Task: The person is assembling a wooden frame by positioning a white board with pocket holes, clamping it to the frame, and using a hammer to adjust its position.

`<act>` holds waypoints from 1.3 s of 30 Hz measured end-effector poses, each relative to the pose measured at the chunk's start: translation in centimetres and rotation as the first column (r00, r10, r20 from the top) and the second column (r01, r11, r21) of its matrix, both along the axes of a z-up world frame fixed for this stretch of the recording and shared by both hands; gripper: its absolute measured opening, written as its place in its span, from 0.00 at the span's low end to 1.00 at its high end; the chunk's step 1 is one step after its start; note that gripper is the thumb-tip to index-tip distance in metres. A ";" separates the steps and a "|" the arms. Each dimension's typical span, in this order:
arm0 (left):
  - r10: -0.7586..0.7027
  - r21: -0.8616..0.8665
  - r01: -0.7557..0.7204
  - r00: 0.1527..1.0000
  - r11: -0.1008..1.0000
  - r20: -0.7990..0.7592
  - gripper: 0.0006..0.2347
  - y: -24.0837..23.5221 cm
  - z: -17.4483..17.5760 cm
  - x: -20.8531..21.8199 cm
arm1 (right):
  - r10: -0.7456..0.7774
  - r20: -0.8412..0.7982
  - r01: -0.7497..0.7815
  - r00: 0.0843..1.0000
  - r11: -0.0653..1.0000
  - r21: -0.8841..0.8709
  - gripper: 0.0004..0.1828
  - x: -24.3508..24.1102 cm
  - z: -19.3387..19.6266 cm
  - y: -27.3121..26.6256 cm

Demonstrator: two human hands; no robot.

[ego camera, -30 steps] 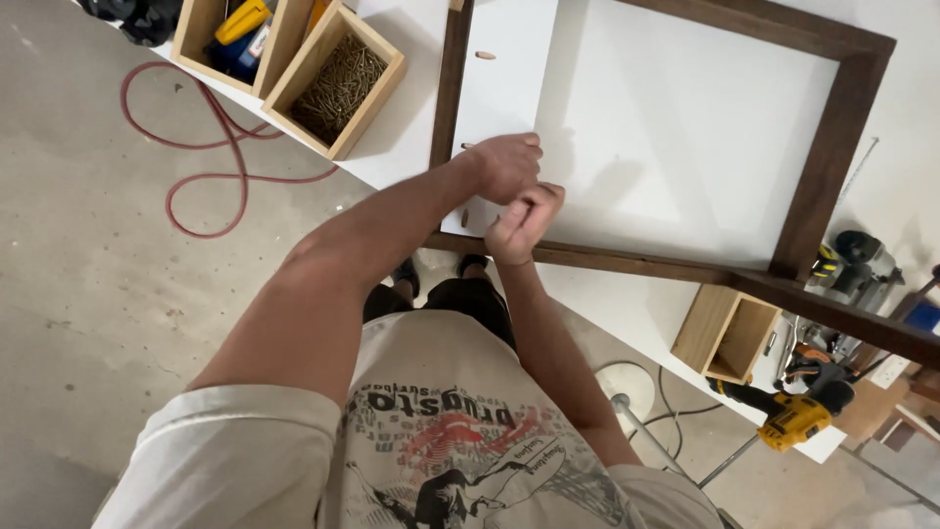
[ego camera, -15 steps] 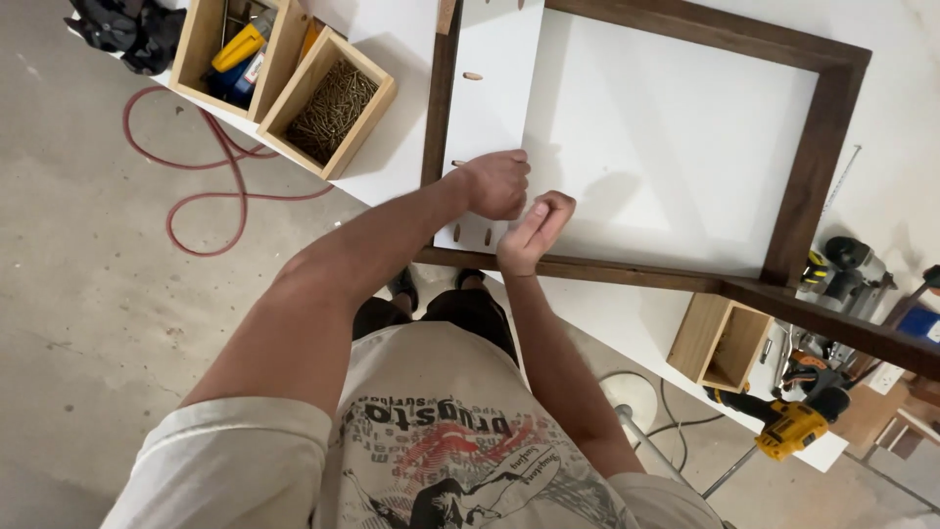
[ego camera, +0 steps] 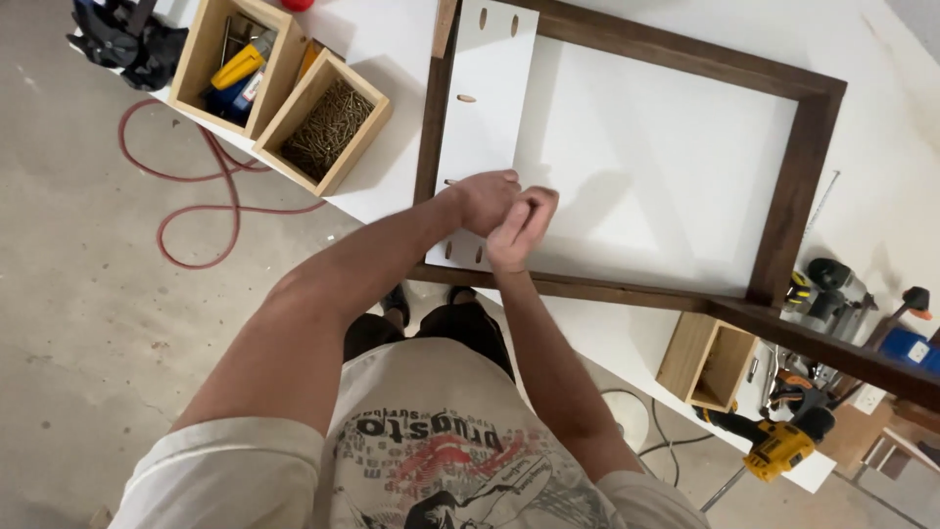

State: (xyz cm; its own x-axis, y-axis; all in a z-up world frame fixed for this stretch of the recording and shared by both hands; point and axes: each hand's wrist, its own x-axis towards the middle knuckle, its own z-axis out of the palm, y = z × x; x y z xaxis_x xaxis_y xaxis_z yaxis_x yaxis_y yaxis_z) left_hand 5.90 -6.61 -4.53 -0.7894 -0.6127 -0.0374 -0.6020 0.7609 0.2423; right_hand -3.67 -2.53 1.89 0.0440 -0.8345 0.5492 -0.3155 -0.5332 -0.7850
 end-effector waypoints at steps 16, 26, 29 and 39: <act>-0.047 -0.237 -0.010 0.971 0.972 -0.233 0.22 -7.2 -0.4 8.4 | 0.278 0.468 -0.513 0.839 0.692 0.508 0.30 10.9 -2.2 -27.0; -0.016 -0.152 -0.009 0.986 0.988 -0.165 0.22 -8.1 0.6 8.6 | 0.478 0.204 -0.517 0.854 0.826 0.226 0.25 10.2 0.5 -27.5; -0.022 -0.089 0.009 0.988 0.996 -0.155 0.24 -7.6 0.3 8.2 | 0.272 0.466 -0.405 0.842 0.889 0.213 0.25 8.0 2.3 -25.4; -0.023 -0.246 -0.026 0.981 0.969 -0.195 0.22 -8.1 -3.0 5.0 | 0.638 0.619 -0.875 0.457 0.447 0.185 0.35 -0.8 -2.1 0.6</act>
